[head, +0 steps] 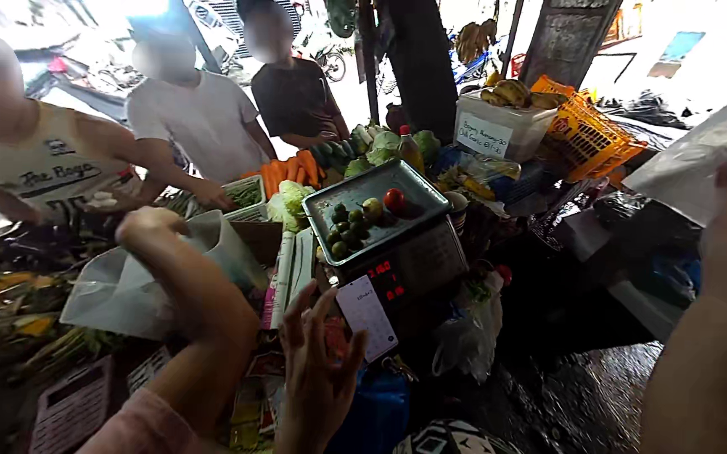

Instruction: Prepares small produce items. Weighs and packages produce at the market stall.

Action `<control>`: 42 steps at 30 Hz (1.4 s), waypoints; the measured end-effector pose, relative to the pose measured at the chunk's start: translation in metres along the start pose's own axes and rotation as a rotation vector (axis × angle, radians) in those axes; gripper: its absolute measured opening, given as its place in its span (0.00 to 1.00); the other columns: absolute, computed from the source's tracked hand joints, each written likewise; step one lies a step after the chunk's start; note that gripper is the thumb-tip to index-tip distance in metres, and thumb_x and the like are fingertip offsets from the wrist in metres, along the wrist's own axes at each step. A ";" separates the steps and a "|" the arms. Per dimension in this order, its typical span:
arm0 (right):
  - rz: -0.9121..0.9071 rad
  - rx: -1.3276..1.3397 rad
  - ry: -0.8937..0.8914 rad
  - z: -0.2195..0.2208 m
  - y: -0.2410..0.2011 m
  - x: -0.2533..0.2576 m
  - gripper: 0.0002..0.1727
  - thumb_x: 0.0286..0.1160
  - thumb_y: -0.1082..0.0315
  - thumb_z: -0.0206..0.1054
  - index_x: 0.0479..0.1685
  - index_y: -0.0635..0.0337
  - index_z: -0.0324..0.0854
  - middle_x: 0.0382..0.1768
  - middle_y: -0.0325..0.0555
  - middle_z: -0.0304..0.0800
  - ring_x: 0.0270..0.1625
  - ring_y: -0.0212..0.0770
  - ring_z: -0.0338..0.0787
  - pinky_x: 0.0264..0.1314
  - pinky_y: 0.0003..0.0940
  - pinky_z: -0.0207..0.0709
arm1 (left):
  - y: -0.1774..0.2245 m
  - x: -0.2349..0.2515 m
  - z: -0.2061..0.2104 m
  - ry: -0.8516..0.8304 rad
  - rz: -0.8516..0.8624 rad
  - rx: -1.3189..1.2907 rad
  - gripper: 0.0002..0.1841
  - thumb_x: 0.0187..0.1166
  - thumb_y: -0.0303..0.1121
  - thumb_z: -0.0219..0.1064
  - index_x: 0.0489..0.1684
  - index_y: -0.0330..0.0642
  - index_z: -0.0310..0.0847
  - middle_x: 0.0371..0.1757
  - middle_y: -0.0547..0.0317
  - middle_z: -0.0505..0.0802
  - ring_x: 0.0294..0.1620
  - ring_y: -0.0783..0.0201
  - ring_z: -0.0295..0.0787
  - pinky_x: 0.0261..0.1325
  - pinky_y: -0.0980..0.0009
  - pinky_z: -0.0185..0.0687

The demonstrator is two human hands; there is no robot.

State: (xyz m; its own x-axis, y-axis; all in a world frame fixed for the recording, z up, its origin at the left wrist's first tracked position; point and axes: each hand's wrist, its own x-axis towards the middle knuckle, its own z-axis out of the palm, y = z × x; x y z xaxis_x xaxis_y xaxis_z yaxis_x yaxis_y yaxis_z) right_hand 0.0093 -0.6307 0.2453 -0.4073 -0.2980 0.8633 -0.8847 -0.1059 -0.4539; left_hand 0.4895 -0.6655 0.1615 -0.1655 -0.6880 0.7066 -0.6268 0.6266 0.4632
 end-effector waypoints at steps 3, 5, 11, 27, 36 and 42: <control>-0.268 0.095 -0.397 0.028 -0.083 -0.060 0.17 0.82 0.60 0.64 0.40 0.70 0.85 0.50 0.68 0.87 0.53 0.56 0.88 0.59 0.54 0.81 | 0.013 -0.005 0.002 0.003 0.096 0.040 0.36 0.72 0.64 0.71 0.79 0.60 0.71 0.85 0.58 0.72 0.89 0.58 0.61 0.87 0.56 0.62; -0.297 0.554 -0.904 0.059 -0.116 -0.107 0.09 0.73 0.64 0.66 0.30 0.58 0.86 0.28 0.44 0.87 0.32 0.33 0.86 0.35 0.31 0.83 | 0.027 -0.005 0.009 -0.101 0.178 0.009 0.38 0.70 0.62 0.75 0.82 0.65 0.68 0.86 0.68 0.74 0.89 0.63 0.62 0.87 0.58 0.61; -0.072 1.089 -1.344 0.112 -0.149 -0.121 0.10 0.79 0.75 0.63 0.55 0.63 0.79 0.41 0.44 0.88 0.42 0.30 0.88 0.46 0.25 0.84 | 0.030 0.002 0.026 -0.574 -0.206 -0.509 0.30 0.76 0.31 0.73 0.81 0.38 0.72 0.41 0.60 0.97 0.35 0.73 0.93 0.43 0.74 0.91; 0.068 0.713 -0.853 0.184 -0.108 -0.089 0.13 0.78 0.56 0.68 0.48 0.55 0.90 0.34 0.36 0.93 0.31 0.24 0.87 0.35 0.24 0.83 | 0.037 0.026 0.060 -0.047 -0.854 -1.400 0.24 0.80 0.55 0.65 0.63 0.48 0.86 0.56 0.55 0.95 0.57 0.60 0.93 0.63 0.60 0.89; -0.057 0.353 -0.930 0.186 -0.099 -0.067 0.23 0.76 0.54 0.71 0.67 0.56 0.83 0.46 0.55 0.93 0.47 0.61 0.92 0.46 0.70 0.78 | 0.062 0.032 0.067 -0.032 -1.108 -1.161 0.18 0.94 0.28 0.45 0.64 0.29 0.80 0.53 0.46 0.95 0.52 0.58 0.95 0.60 0.60 0.91; -0.387 0.698 -0.874 0.134 -0.138 -0.125 0.35 0.80 0.37 0.54 0.71 0.52 0.84 0.73 0.50 0.84 0.78 0.53 0.79 0.81 0.66 0.61 | 0.071 0.020 0.085 0.121 -0.850 -1.004 0.07 0.74 0.19 0.70 0.37 0.39 0.93 0.35 0.61 0.97 0.38 0.71 0.94 0.50 0.70 0.92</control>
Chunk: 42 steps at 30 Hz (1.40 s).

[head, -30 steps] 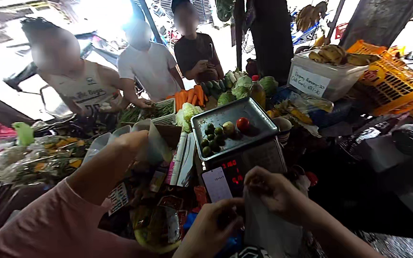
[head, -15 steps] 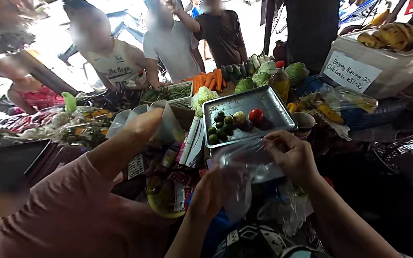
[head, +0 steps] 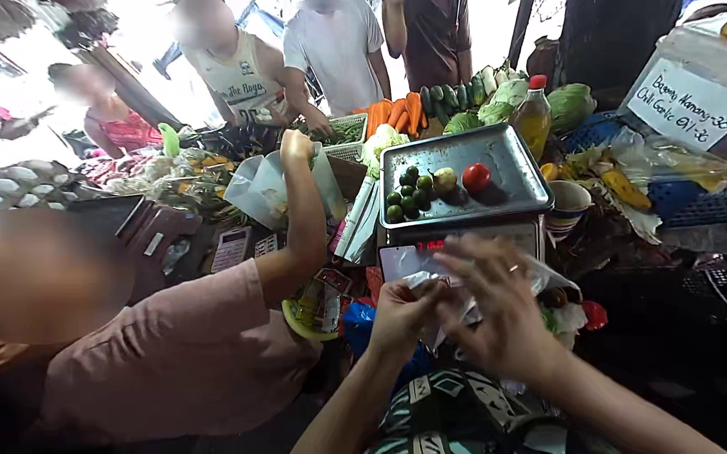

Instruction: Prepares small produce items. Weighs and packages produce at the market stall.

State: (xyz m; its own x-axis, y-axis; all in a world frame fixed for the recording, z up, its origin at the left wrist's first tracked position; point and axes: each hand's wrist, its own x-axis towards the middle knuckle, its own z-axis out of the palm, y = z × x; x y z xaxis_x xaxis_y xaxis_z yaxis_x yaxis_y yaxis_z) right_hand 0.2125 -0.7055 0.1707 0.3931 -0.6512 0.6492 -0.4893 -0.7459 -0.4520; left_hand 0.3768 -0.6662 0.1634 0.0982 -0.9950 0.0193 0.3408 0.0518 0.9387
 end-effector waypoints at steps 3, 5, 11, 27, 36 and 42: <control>0.213 0.390 -0.168 0.015 -0.011 -0.012 0.37 0.84 0.38 0.58 0.78 0.61 0.78 0.65 0.44 0.91 0.64 0.35 0.89 0.69 0.39 0.81 | -0.008 -0.005 0.006 0.006 0.229 0.082 0.10 0.63 0.17 0.75 0.31 0.45 0.96 0.33 0.67 0.97 0.37 0.75 0.94 0.47 0.73 0.92; 0.314 0.659 -0.177 0.016 -0.007 -0.010 0.26 0.89 0.51 0.59 0.72 0.61 0.82 0.54 0.37 0.95 0.52 0.22 0.92 0.59 0.22 0.85 | -0.006 -0.008 0.005 -0.089 0.273 0.128 0.12 0.64 0.15 0.74 0.39 0.40 0.95 0.39 0.64 0.98 0.42 0.74 0.94 0.51 0.73 0.92; 0.052 0.513 -0.150 0.013 0.018 -0.007 0.32 0.95 0.45 0.40 0.79 0.55 0.78 0.65 0.36 0.92 0.69 0.32 0.86 0.77 0.39 0.74 | 0.009 -0.015 -0.001 -0.210 0.032 -0.103 0.11 0.80 0.32 0.71 0.54 0.42 0.93 0.52 0.59 0.97 0.54 0.68 0.94 0.63 0.66 0.89; 0.169 0.813 -0.291 0.003 0.019 0.040 0.15 0.87 0.70 0.59 0.67 0.60 0.81 0.34 0.34 0.89 0.33 0.24 0.88 0.40 0.22 0.85 | 0.030 -0.036 -0.096 0.136 0.487 1.098 0.08 0.74 0.31 0.66 0.40 0.49 0.93 0.39 0.60 0.85 0.38 0.72 0.82 0.41 0.77 0.80; 0.083 -0.249 -0.456 0.008 0.123 0.159 0.30 0.74 0.44 0.73 0.72 0.47 0.80 0.61 0.61 0.86 0.61 0.67 0.87 0.57 0.70 0.79 | 0.057 -0.082 -0.126 0.473 0.130 1.591 0.33 0.63 0.15 0.62 0.77 0.35 0.77 0.86 0.41 0.72 0.66 0.43 0.88 0.56 0.47 0.89; 0.375 0.696 -0.436 0.001 0.047 0.123 0.22 0.85 0.53 0.48 0.68 0.52 0.75 0.38 0.43 0.90 0.26 0.36 0.86 0.25 0.34 0.82 | 0.035 -0.077 -0.109 0.420 0.117 1.375 0.40 0.58 0.22 0.77 0.80 0.29 0.71 0.89 0.35 0.67 0.79 0.46 0.79 0.72 0.51 0.83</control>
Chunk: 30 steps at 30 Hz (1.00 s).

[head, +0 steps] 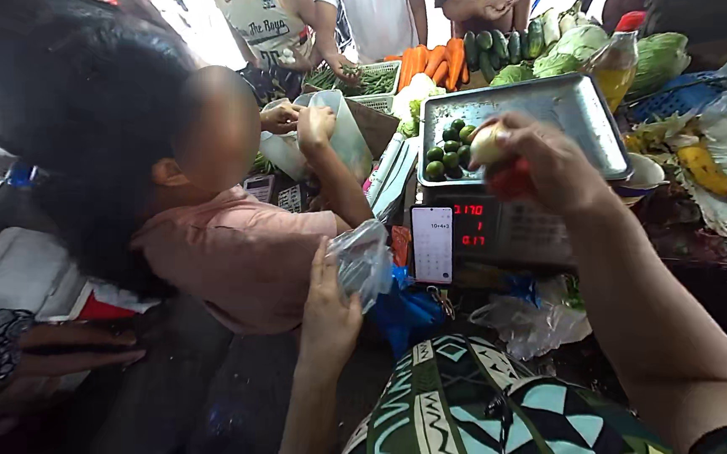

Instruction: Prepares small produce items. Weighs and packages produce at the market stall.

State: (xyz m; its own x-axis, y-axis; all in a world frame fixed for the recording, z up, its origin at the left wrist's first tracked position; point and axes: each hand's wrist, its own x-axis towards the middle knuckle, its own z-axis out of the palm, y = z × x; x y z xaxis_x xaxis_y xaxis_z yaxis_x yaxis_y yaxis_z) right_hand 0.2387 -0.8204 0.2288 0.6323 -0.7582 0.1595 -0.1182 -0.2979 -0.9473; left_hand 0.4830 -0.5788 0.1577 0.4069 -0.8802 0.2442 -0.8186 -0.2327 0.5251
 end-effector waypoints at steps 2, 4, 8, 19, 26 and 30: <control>0.112 0.473 -0.402 0.056 0.003 -0.020 0.26 0.82 0.46 0.49 0.69 0.47 0.78 0.36 0.44 0.92 0.22 0.33 0.85 0.21 0.28 0.81 | 0.009 -0.002 0.007 -0.015 0.024 -0.096 0.43 0.56 0.26 0.82 0.81 0.30 0.71 0.89 0.36 0.67 0.80 0.49 0.77 0.75 0.54 0.80; 0.347 0.668 -0.618 0.113 0.011 -0.027 0.23 0.88 0.51 0.48 0.67 0.54 0.78 0.40 0.43 0.91 0.27 0.32 0.86 0.28 0.26 0.82 | 0.021 -0.005 0.008 -0.042 0.065 -0.178 0.44 0.55 0.28 0.83 0.81 0.32 0.71 0.89 0.37 0.66 0.84 0.51 0.73 0.79 0.57 0.76; 0.524 0.626 -0.422 0.184 0.023 -0.035 0.20 0.93 0.59 0.49 0.67 0.64 0.77 0.49 0.48 0.89 0.49 0.36 0.89 0.53 0.36 0.85 | 0.028 -0.016 0.001 0.036 0.142 -0.294 0.46 0.54 0.25 0.73 0.86 0.31 0.63 0.88 0.41 0.70 0.83 0.60 0.73 0.80 0.66 0.76; -0.068 -0.992 0.060 0.050 0.000 0.055 0.50 0.68 0.26 0.63 0.90 0.42 0.64 0.91 0.67 0.53 0.88 0.75 0.57 0.81 0.79 0.50 | -0.006 -0.021 -0.021 0.101 -0.132 -0.722 0.50 0.45 0.18 0.71 0.83 0.28 0.60 0.64 0.53 0.89 0.55 0.73 0.91 0.49 0.77 0.92; -0.055 -1.133 -0.129 0.017 0.025 0.094 0.31 0.80 0.38 0.60 0.75 0.45 0.80 0.70 0.63 0.78 0.70 0.70 0.78 0.58 0.68 0.75 | -0.016 -0.025 -0.014 0.012 -0.131 -0.698 0.48 0.49 0.18 0.74 0.84 0.31 0.63 0.68 0.53 0.88 0.57 0.71 0.91 0.54 0.75 0.92; -0.111 -1.155 -0.102 0.013 0.028 0.101 0.26 0.81 0.47 0.63 0.71 0.51 0.82 0.59 0.68 0.81 0.52 0.68 0.88 0.47 0.65 0.80 | -0.017 -0.024 -0.011 -0.026 -0.142 -0.718 0.51 0.48 0.19 0.73 0.87 0.33 0.60 0.71 0.54 0.86 0.54 0.72 0.91 0.50 0.76 0.90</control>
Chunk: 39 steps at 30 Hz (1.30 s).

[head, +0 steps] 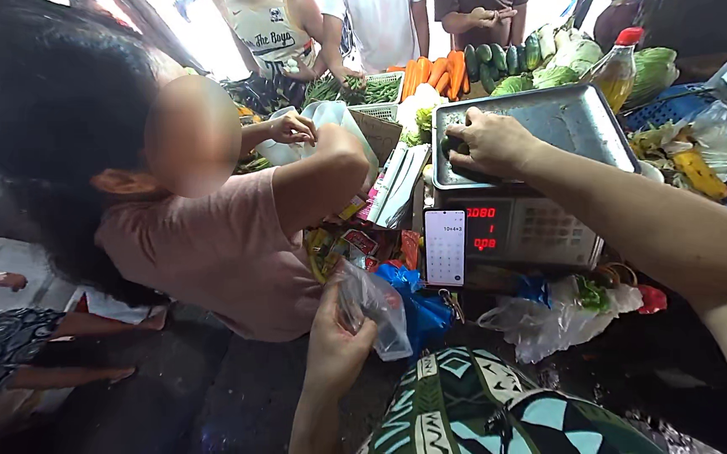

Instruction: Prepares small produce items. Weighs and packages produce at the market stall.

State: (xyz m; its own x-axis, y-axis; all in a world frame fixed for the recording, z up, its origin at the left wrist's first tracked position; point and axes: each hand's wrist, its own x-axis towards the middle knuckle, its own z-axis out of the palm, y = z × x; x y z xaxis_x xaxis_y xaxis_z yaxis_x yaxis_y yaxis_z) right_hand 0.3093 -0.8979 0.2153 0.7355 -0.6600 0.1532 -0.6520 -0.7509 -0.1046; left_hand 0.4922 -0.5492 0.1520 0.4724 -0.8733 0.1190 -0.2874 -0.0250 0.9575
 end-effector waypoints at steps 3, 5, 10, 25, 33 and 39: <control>0.007 -0.009 0.007 0.001 0.001 0.002 0.25 0.81 0.49 0.62 0.67 0.57 0.83 0.57 0.70 0.82 0.49 0.69 0.90 0.45 0.66 0.80 | -0.001 0.001 0.002 -0.014 -0.023 0.006 0.49 0.49 0.19 0.73 0.86 0.32 0.61 0.63 0.53 0.89 0.48 0.71 0.91 0.46 0.75 0.90; 0.046 0.019 0.025 -0.001 0.005 0.003 0.25 0.81 0.48 0.63 0.65 0.57 0.84 0.57 0.70 0.82 0.50 0.71 0.89 0.46 0.70 0.79 | 0.000 0.004 0.003 -0.036 -0.042 0.013 0.48 0.50 0.20 0.73 0.85 0.33 0.62 0.63 0.53 0.89 0.47 0.70 0.92 0.44 0.74 0.91; 0.091 0.613 0.109 -0.030 -0.023 -0.025 0.18 0.87 0.54 0.55 0.59 0.53 0.86 0.38 0.45 0.88 0.37 0.40 0.86 0.39 0.46 0.78 | 0.003 0.019 0.005 -0.135 -0.132 0.149 0.52 0.52 0.23 0.74 0.90 0.43 0.57 0.67 0.51 0.86 0.38 0.70 0.90 0.35 0.72 0.89; 0.200 1.412 -0.644 0.117 -0.210 -0.117 0.27 0.95 0.55 0.45 0.78 0.65 0.73 0.62 0.59 0.86 0.63 0.46 0.86 0.68 0.47 0.78 | -0.013 -0.021 0.015 -0.139 -0.013 0.220 0.53 0.50 0.21 0.72 0.91 0.33 0.54 0.59 0.50 0.88 0.35 0.72 0.85 0.33 0.74 0.84; -0.158 0.448 0.412 0.117 -0.133 -0.193 0.17 0.81 0.63 0.59 0.53 0.58 0.93 0.25 0.45 0.91 0.28 0.44 0.90 0.29 0.42 0.83 | -0.038 -0.029 -0.004 -0.168 -0.283 -0.004 0.57 0.49 0.15 0.72 0.94 0.42 0.49 0.75 0.53 0.84 0.39 0.65 0.93 0.24 0.68 0.89; -0.075 0.136 0.370 0.154 -0.093 -0.209 0.20 0.83 0.60 0.56 0.57 0.56 0.93 0.31 0.51 0.94 0.30 0.53 0.93 0.25 0.47 0.82 | -0.046 -0.031 -0.003 -0.196 -0.323 0.020 0.58 0.49 0.16 0.70 0.95 0.42 0.47 0.75 0.53 0.82 0.32 0.66 0.90 0.19 0.69 0.85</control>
State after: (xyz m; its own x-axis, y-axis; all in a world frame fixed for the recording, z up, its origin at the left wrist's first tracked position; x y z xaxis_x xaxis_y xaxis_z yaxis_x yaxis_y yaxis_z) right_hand 0.2443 -0.6934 0.0417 0.6484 -0.5686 0.5063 -0.5503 -0.8096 -0.2045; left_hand 0.4933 -0.5194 0.1056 0.3732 -0.8953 -0.2432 -0.1666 -0.3225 0.9318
